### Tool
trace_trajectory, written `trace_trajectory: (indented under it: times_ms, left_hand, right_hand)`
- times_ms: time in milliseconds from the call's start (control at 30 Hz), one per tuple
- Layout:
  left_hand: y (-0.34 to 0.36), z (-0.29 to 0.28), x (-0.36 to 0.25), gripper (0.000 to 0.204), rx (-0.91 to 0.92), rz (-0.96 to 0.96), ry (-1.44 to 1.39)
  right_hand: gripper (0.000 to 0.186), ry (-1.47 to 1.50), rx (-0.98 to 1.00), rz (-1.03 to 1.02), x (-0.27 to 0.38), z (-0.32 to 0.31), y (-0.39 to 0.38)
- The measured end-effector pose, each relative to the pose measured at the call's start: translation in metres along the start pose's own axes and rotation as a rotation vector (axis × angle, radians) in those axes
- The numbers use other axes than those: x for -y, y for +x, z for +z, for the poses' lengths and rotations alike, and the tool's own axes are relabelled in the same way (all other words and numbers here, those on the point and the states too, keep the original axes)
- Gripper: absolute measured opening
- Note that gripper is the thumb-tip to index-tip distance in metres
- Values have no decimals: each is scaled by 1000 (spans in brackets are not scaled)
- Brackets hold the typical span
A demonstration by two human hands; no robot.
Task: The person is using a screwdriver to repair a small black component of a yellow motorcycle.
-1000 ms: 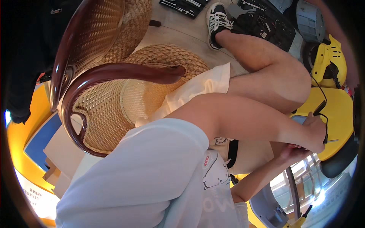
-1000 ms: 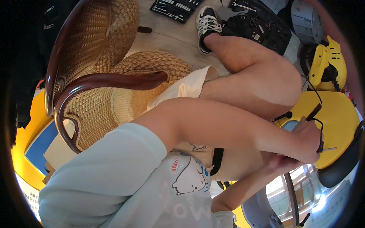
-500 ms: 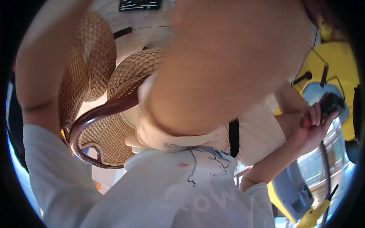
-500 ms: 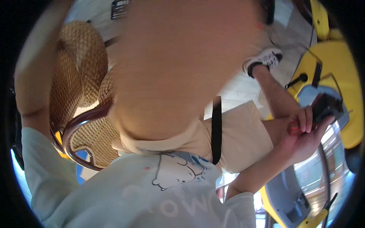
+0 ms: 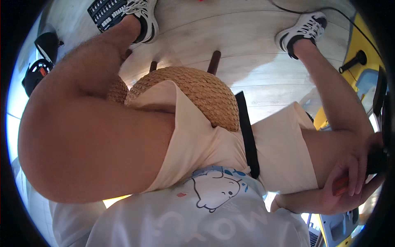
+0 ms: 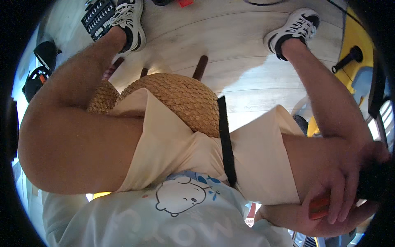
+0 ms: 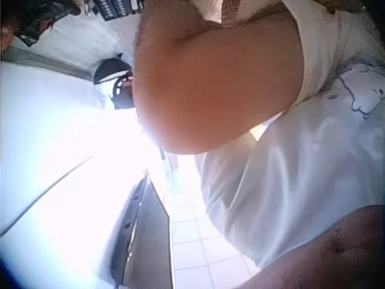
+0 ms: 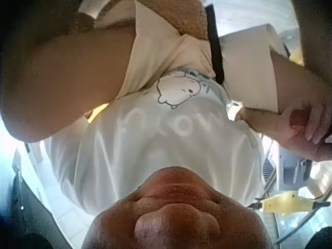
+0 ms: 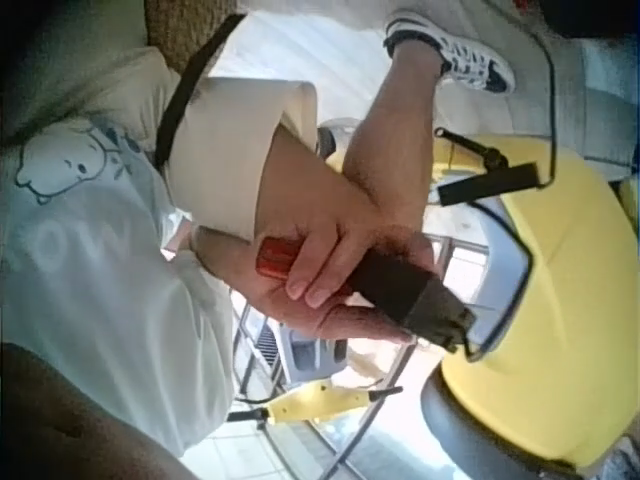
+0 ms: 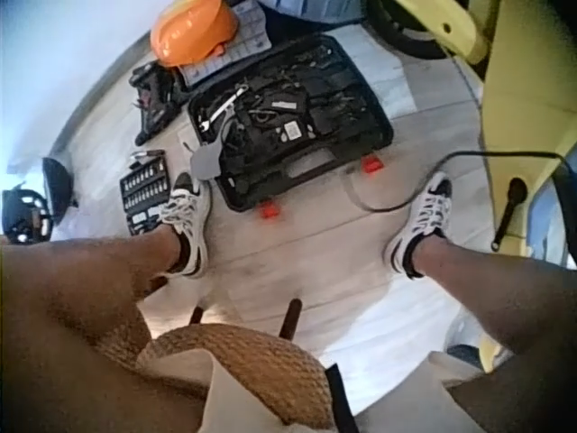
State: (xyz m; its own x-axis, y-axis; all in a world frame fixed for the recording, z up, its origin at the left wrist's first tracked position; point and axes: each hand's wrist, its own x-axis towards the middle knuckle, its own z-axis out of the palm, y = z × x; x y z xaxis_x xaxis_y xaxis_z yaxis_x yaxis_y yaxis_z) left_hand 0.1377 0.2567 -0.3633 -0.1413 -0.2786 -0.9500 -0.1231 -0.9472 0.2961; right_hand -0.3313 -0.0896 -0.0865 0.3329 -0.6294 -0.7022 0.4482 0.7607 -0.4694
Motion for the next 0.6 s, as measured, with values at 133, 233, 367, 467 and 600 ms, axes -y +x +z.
trace_trajectory:
  times_ms: [133, 233, 367, 467, 600]
  left_hand:
    - [68, 85, 16, 33, -134, 95, 460]
    - [126, 137, 5, 45, -271, 186, 462]
    - [181, 161, -3, 49, -28, -229, 298]
    - [198, 170, 3, 39, -112, -462, -478]
    - [208, 180, 10, 24, -94, -459, -1109]
  right_hand:
    - [44, -68, -96, -35, -1, 0, 3]
    - [48, -82, -236, -106, -10, 8, 6]
    - [53, -632, -481, -368, -29, 27, 14]
    - [56, -753, -1000, -561, -39, 41, 21]
    - [52, -491, -859, -500, -47, 44, 19]
